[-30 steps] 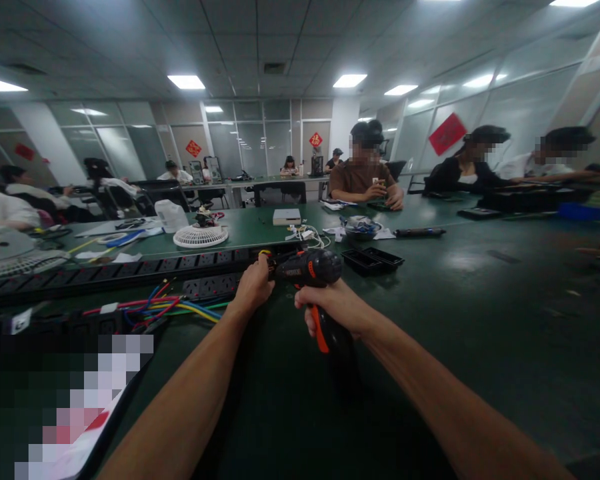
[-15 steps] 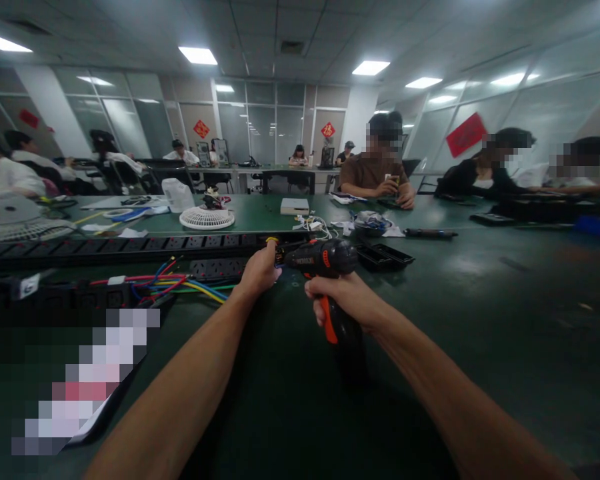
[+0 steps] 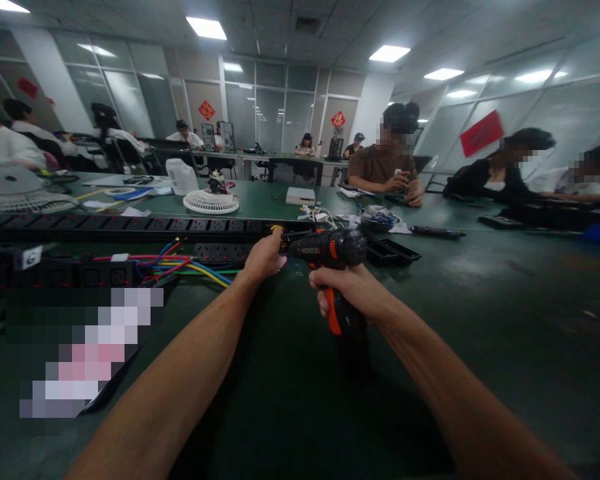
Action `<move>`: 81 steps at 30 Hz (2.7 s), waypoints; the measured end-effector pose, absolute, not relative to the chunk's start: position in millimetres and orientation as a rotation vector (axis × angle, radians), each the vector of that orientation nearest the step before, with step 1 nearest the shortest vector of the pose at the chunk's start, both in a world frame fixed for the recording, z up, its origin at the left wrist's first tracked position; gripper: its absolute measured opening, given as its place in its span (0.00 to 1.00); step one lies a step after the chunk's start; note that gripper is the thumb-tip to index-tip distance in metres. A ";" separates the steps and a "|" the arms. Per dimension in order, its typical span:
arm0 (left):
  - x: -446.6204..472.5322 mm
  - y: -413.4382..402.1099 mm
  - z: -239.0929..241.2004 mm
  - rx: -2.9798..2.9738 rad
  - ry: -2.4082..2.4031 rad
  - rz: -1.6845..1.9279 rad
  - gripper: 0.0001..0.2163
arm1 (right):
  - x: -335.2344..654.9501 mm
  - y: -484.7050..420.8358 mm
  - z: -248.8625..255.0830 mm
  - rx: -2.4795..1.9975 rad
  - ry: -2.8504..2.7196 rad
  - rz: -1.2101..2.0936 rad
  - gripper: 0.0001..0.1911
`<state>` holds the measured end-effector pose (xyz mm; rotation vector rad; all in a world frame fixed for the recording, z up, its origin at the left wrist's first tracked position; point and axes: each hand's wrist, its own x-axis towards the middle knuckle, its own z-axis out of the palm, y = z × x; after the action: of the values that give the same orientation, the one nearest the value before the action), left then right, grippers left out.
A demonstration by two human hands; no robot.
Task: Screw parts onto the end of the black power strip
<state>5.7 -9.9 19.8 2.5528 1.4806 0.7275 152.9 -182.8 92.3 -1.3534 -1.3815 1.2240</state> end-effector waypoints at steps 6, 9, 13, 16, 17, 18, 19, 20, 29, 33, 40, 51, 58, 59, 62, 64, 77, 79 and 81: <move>4.0 -9.0 17.9 2.536 1.452 0.746 0.26 | 151.4 -182.8 89.6 -1.344 -1.405 1.178 0.06; 3.2 -8.1 15.7 2.510 1.446 0.757 0.27 | 149.9 -182.9 88.4 -1.326 -1.390 1.147 0.05; 3.3 -6.5 14.0 2.474 1.453 0.755 0.28 | 149.4 -182.3 88.0 -1.317 -1.398 1.121 0.06; 3.9 -6.1 14.4 2.457 1.457 0.753 0.29 | 150.3 -181.9 87.7 -1.348 -1.428 1.120 0.07; 4.1 -6.1 14.7 2.457 1.458 0.752 0.29 | 150.7 -181.7 87.5 -1.344 -1.431 1.122 0.07; 4.2 -6.2 15.1 2.458 1.458 0.751 0.28 | 151.0 -181.4 87.2 -1.331 -1.430 1.124 0.07; 4.4 -6.3 15.4 2.460 1.458 0.749 0.28 | 151.2 -181.0 86.8 -1.316 -1.428 1.125 0.07; 4.4 -6.3 15.7 2.461 1.457 0.747 0.28 | 151.4 -180.6 86.5 -1.306 -1.425 1.125 0.07; 4.5 -5.4 15.2 2.467 1.462 0.759 0.28 | 151.5 -180.8 87.8 -1.318 -1.420 1.147 0.07; 4.0 -7.4 16.5 2.477 1.459 0.768 0.27 | 149.9 -182.0 90.2 -1.329 -1.400 1.151 0.08; 3.0 -10.4 18.5 2.497 1.434 0.772 0.27 | 149.3 -181.6 89.6 -1.341 -1.399 1.143 0.07; 2.7 -11.0 20.2 2.488 1.470 0.764 0.26 | 150.5 -181.5 88.4 -1.302 -1.399 1.155 0.07; 2.3 -11.9 20.7 2.460 1.458 0.764 0.27 | 151.5 -181.5 89.0 -1.337 -1.397 1.169 0.08; 2.4 -11.8 20.7 2.455 1.462 0.761 0.27 | 151.6 -181.2 89.0 -1.338 -1.397 1.169 0.08; 3.0 -11.2 20.7 2.442 1.479 0.752 0.27 | 151.6 -180.7 88.9 -1.338 -1.395 1.167 0.08; 3.4 -10.9 20.8 2.436 1.484 0.750 0.28 | 151.2 -180.6 89.0 -1.333 -1.396 1.171 0.07; 3.6 -11.9 21.5 2.426 1.497 0.729 0.28 | 151.1 -181.9 91.4 -1.332 -1.375 1.198 0.07; 3.5 -11.7 21.1 2.426 1.488 0.739 0.29 | 150.7 -181.6 91.0 -1.317 -1.375 1.194 0.08; 3.5 -11.5 20.8 2.426 1.477 0.753 0.29 | 151.1 -180.9 89.8 -1.301 -1.388 1.195 0.07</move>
<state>3.5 -11.5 20.8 2.4262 1.4773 0.7531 151.1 -180.9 89.8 -1.3007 -1.3877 1.1955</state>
